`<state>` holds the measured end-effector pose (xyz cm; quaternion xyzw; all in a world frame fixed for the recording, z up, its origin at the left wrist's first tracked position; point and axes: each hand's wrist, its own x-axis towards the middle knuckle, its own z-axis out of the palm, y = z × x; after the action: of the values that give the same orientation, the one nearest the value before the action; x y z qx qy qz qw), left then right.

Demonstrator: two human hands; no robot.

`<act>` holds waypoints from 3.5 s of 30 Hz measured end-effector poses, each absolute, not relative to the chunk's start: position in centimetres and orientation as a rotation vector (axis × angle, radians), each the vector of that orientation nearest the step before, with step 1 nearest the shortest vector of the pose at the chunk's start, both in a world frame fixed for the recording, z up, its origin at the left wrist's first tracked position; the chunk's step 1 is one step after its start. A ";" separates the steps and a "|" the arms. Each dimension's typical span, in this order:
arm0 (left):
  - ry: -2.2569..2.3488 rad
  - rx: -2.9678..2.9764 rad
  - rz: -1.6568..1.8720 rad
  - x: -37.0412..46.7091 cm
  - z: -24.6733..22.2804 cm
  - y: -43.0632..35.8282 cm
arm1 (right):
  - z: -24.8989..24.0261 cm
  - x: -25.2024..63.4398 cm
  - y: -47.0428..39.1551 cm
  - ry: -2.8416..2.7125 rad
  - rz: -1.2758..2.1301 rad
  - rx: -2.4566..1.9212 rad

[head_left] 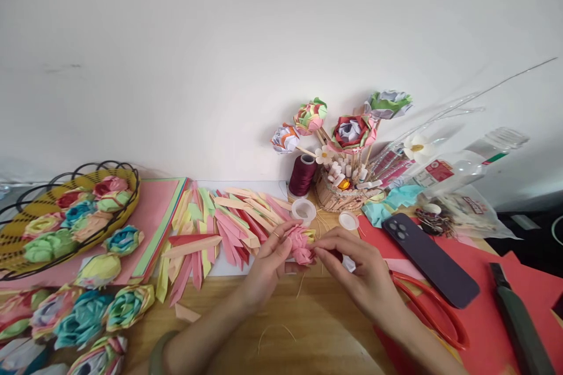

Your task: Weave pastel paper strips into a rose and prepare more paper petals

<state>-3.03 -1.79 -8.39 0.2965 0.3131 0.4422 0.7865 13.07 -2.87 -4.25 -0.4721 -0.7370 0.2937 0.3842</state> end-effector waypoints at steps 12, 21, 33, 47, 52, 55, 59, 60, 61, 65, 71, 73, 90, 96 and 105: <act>0.469 0.527 1.001 -3.1 -8.0 -1.9 | -3.8 13.6 -3.4 -2.015 0.484 -0.978; 0.497 0.622 1.029 -2.9 -7.8 -2.0 | -4.4 13.1 -3.2 -1.917 0.484 -1.091; 0.666 0.943 1.111 -2.9 -9.3 -1.7 | -4.2 12.8 -3.3 -1.931 0.409 -1.151; 0.643 0.956 1.063 -2.9 -9.1 -1.7 | -5.0 13.4 -3.1 -2.099 0.078 -1.187; 0.655 0.955 1.073 -2.9 -9.1 -1.8 | -4.9 13.3 -3.1 -2.094 0.167 -1.143; 0.649 0.987 1.097 -2.9 -9.3 -1.7 | -4.2 13.4 -2.9 -2.014 0.535 -1.163; 0.654 1.063 1.125 -2.9 -9.5 -1.7 | -3.9 13.9 -2.5 -1.937 0.802 -1.226; 0.655 1.076 1.121 -2.9 -9.5 -1.7 | -4.0 13.9 -2.4 -1.916 0.833 -1.234; 0.655 1.084 1.116 -3.0 -9.4 -1.7 | -4.0 14.0 -2.4 -1.898 0.858 -1.239; 0.671 1.096 1.103 -3.0 -9.2 -1.8 | -3.8 14.0 -2.4 -1.877 0.921 -1.244; 0.686 1.139 1.115 -3.1 -9.2 -1.9 | -3.4 14.1 -2.5 -1.955 0.934 -1.198; 0.697 1.151 1.100 -3.1 -9.2 -2.0 | -3.5 14.3 -2.4 -1.983 0.937 -1.191; 0.698 1.168 1.060 -3.2 -9.3 -1.7 | -2.9 14.9 -2.3 -2.040 1.095 -1.127; 0.690 1.176 1.056 -3.2 -9.6 -1.8 | -2.9 14.9 -2.3 -2.022 1.076 -1.168; 0.676 1.173 1.047 -3.2 -9.7 -1.8 | -3.1 14.5 -2.3 -2.005 0.992 -1.263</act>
<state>-3.22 -1.81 -9.66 0.5176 0.2983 0.4617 0.6557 14.54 -2.30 -3.09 -0.4718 -0.7487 0.3703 0.2824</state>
